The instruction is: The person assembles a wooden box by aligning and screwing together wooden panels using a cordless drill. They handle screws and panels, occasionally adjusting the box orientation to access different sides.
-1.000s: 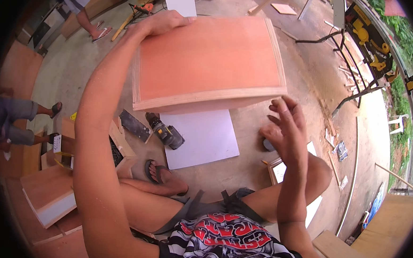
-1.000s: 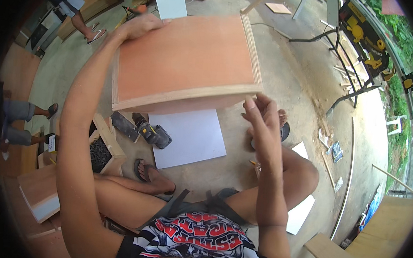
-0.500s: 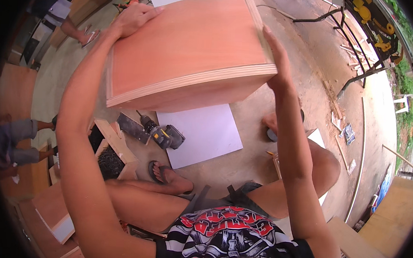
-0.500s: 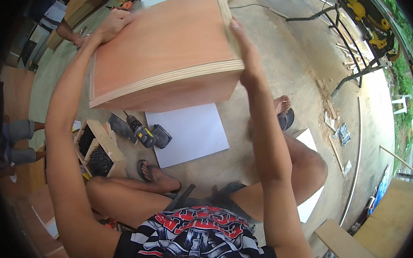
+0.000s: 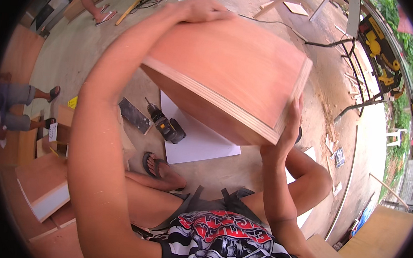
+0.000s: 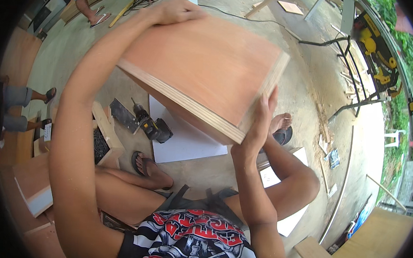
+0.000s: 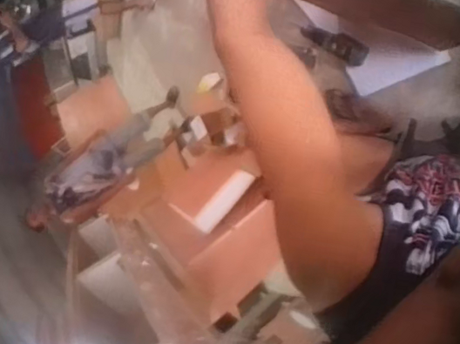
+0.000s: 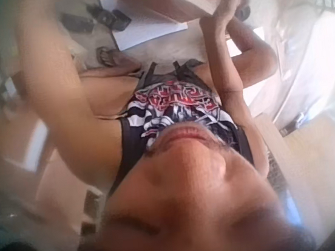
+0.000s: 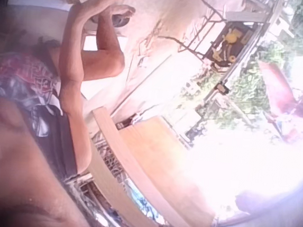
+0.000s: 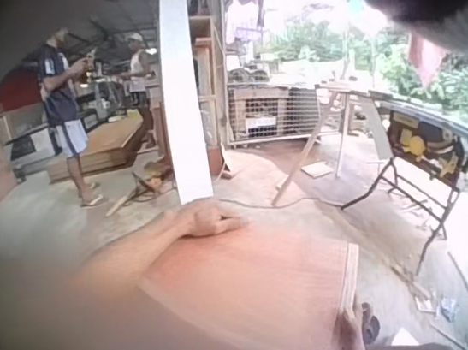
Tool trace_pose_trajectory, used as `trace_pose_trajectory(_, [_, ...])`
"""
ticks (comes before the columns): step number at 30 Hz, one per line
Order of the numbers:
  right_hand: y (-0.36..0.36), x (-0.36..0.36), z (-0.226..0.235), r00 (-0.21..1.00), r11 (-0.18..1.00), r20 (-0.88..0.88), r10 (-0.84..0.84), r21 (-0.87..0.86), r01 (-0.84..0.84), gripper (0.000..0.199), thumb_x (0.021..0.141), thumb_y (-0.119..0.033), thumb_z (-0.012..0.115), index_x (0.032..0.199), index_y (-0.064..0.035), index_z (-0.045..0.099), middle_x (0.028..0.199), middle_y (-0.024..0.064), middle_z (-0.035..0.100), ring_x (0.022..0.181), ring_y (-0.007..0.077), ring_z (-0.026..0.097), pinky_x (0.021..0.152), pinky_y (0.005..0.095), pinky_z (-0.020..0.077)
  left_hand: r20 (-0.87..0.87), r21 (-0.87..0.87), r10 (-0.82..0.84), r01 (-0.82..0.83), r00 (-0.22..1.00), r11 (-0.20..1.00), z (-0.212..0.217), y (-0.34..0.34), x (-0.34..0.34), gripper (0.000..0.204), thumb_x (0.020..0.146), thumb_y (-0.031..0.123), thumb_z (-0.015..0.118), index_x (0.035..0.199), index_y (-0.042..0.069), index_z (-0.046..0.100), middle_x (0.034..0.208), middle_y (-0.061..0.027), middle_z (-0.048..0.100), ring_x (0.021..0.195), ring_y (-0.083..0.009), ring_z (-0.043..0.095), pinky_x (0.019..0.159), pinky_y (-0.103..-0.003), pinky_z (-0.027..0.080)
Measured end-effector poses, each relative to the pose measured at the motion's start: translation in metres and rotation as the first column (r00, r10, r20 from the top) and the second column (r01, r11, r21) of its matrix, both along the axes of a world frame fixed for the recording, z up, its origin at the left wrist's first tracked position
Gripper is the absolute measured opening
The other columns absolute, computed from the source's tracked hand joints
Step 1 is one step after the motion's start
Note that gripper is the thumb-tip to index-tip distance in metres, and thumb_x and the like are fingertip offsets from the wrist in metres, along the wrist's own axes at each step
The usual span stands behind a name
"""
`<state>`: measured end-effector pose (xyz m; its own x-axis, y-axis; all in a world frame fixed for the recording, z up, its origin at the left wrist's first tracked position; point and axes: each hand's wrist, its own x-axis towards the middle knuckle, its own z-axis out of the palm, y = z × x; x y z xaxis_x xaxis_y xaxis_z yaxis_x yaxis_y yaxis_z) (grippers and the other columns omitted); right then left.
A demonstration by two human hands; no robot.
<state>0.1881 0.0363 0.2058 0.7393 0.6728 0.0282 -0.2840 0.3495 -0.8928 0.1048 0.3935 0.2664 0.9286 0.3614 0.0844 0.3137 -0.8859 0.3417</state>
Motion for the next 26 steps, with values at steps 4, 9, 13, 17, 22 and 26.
trace_pose_trajectory(4, [-0.027,-0.003,-0.033,0.993,0.991,0.012,-0.117,-0.057,0.117,0.067,0.102,-0.041,0.052,0.154,-0.0029,0.032,0.144,0.0104,0.046,0.136,0.0217,0.044,0.115,0.0358,0.0333,-0.049,0.048,-0.036,0.038,0.998,0.998,0.002,-0.037,0.026,0.049,0.098,0.054,0.057,0.108,0.010,0.076,0.093,-0.0164,0.075,0.083,-0.0328,0.069,0.079,-0.039,0.054])
trace_pose_trajectory(9, [-0.035,0.001,-0.042,0.992,0.996,0.128,-0.020,-0.086,0.031,0.080,0.102,-0.042,0.049,0.158,0.0039,0.017,0.159,0.0193,0.025,0.149,0.0275,0.024,0.122,0.0394,0.0187,-0.040,0.358,0.018,-0.002,0.999,0.934,-0.003,-0.044,0.016,0.050,0.095,0.057,0.059,0.113,0.013,0.076,0.111,-0.0129,0.071,0.110,-0.0315,0.064,0.095,-0.044,0.050])
trace_pose_trajectory(13, [-0.048,0.032,-0.021,0.993,0.991,-0.018,0.119,-0.059,-0.119,0.077,0.095,-0.023,0.067,0.153,-0.0010,0.021,0.146,0.0163,0.041,0.137,0.0241,0.042,0.116,0.0416,0.0327,0.249,0.547,0.028,-0.164,0.968,0.821,-0.002,-0.087,-0.007,0.041,0.093,0.048,0.063,0.113,0.015,0.075,0.121,-0.0114,0.065,0.127,-0.0293,0.054,0.105,-0.049,0.044])
trace_pose_trajectory(17, [-0.034,0.092,-0.005,0.937,0.941,0.349,0.021,-0.324,0.099,0.064,0.095,-0.037,0.068,0.144,-0.0057,0.042,0.144,0.0109,0.049,0.135,0.0215,0.044,0.112,0.0427,0.0319,0.703,0.178,0.097,-0.307,0.704,0.935,-0.011,-0.173,-0.072,0.029,0.092,0.028,0.070,0.111,0.007,0.072,0.120,-0.0130,0.069,0.116,-0.0346,0.061,0.101,-0.045,0.047])
trace_pose_trajectory(22, [0.013,0.143,-0.031,0.954,0.949,0.181,0.240,-0.253,-0.191,0.055,0.095,-0.037,0.066,0.135,-0.0020,0.053,0.135,0.0117,0.058,0.128,0.0214,0.052,0.111,0.0359,0.0345,0.801,0.044,0.189,-0.371,0.568,0.928,-0.048,-0.271,-0.093,0.032,0.092,0.022,0.070,0.117,0.002,0.070,0.120,-0.0127,0.069,0.118,-0.0344,0.062,0.103,-0.046,0.044])
trace_pose_trajectory(26, [0.032,0.148,-0.043,0.964,0.963,0.051,0.262,-0.075,-0.258,0.052,0.095,-0.031,0.066,0.134,0.0015,0.053,0.129,0.0110,0.060,0.124,0.0210,0.055,0.113,0.0372,0.0349,0.744,0.120,0.210,-0.437,0.634,0.891,-0.074,-0.292,-0.085,0.038,0.093,0.030,0.070,0.125,0.008,0.070,0.127,-0.0132,0.067,0.128,-0.0332,0.056,0.116,-0.049,0.029])
